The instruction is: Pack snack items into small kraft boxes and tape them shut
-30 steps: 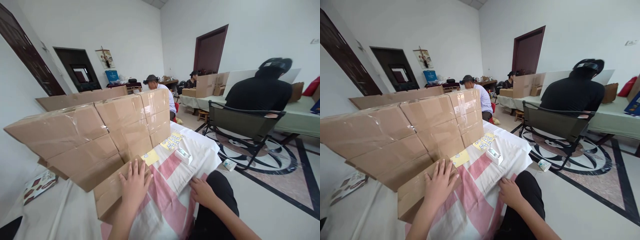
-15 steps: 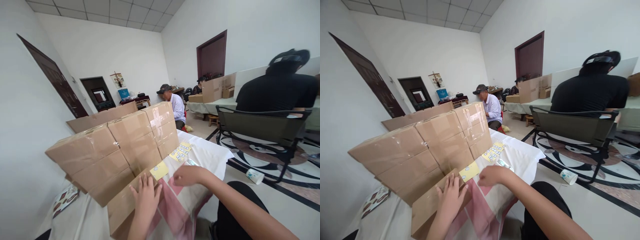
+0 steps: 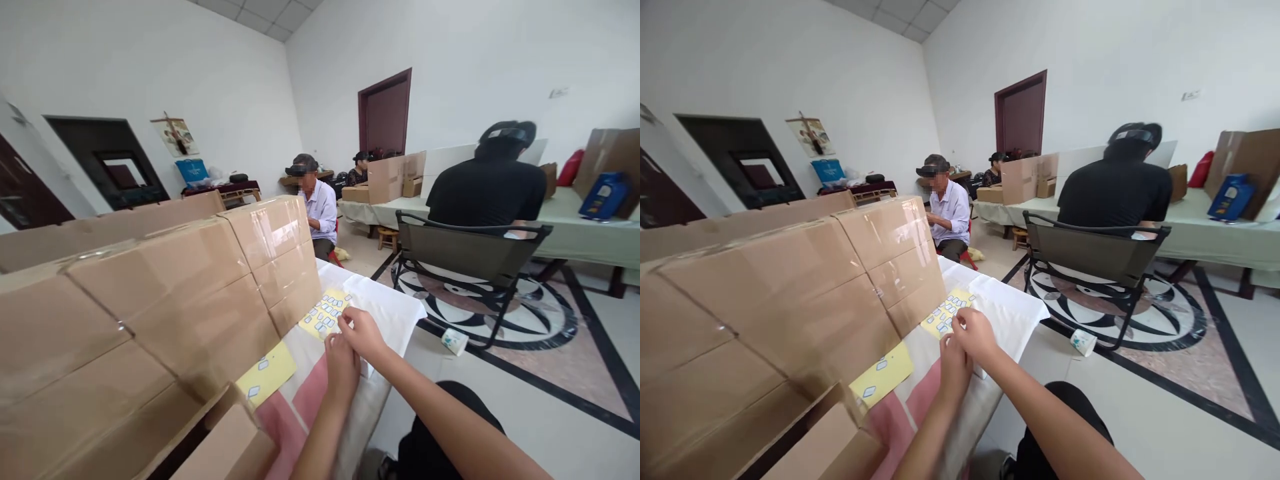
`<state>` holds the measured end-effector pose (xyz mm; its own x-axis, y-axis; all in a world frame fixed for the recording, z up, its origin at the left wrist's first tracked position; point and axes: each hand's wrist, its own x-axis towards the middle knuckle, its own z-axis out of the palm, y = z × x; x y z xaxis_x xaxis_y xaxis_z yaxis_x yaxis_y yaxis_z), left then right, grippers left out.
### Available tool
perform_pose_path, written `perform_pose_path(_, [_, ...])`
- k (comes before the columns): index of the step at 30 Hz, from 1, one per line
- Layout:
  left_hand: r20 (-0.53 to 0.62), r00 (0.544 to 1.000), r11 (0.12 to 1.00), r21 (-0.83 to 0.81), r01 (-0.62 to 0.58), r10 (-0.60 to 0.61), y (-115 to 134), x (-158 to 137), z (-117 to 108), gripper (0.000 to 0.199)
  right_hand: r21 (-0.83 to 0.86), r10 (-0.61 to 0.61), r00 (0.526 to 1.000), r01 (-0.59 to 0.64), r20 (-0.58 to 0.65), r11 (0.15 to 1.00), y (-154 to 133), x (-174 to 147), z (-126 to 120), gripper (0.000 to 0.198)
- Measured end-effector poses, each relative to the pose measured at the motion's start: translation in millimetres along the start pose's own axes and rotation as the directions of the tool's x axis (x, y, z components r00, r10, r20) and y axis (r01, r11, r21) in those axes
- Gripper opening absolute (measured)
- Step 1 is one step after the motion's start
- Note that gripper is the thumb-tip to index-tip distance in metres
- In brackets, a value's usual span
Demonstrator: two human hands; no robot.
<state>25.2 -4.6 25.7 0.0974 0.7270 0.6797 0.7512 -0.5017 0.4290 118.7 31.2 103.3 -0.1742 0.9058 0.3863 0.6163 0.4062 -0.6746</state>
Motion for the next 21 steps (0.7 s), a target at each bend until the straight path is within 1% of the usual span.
perform_pose_path(2, [-0.045,0.999,0.999,-0.05,0.021,-0.024,-14.4,2.9,6.4,0.033,-0.009,0.004,1.0,-0.004,-0.003,1.0,20.4,-2.6,-0.4,0.02])
perform_pose_path(4, [-0.078,0.996,0.996,-0.085,0.034,-0.04,-23.5,-1.1,7.9,0.033,-0.017,0.014,1.0,-0.014,-0.011,1.0,40.2,-4.6,-0.7,0.018])
perform_pose_path(6, [-0.101,0.993,0.993,-0.106,0.048,-0.059,-28.3,-7.5,6.9,0.032,-0.018,0.027,1.0,-0.028,-0.01,0.999,57.0,-6.4,-1.1,0.018])
perform_pose_path(8, [-0.11,0.99,0.991,-0.113,0.072,-0.085,-30.3,-11.8,5.9,0.037,-0.013,0.042,0.999,-0.042,0.014,0.999,68.8,-8.4,-0.8,0.019])
perform_pose_path(10, [-0.077,0.991,0.99,-0.102,0.101,-0.109,-30.9,-12.6,6.7,0.047,-0.004,0.055,0.997,-0.055,0.062,0.998,75.5,-11.2,1.0,0.021])
perform_pose_path(12, [0.006,0.992,0.989,-0.085,0.125,-0.125,-31.2,-11.3,9.4,0.054,-0.003,0.061,0.992,-0.061,0.113,0.998,78.0,-14.5,3.8,0.024])
perform_pose_path(15, [0.135,0.977,0.982,-0.071,0.177,-0.166,-31.9,-9.9,14.0,0.062,-0.03,0.059,0.984,-0.055,0.17,0.998,77.8,-18.8,7.9,0.028])
perform_pose_path(17, [0.176,0.965,0.975,-0.071,0.21,-0.195,-32.4,-10.5,15.7,0.065,-0.048,0.06,0.98,-0.051,0.192,0.998,76.9,-20.2,9.3,0.03])
perform_pose_path(21, [0.207,0.955,0.97,-0.078,0.231,-0.211,-32.7,-12.6,14.7,0.067,-0.048,0.082,0.975,-0.073,0.206,0.996,75.5,-19.9,8.9,0.034])
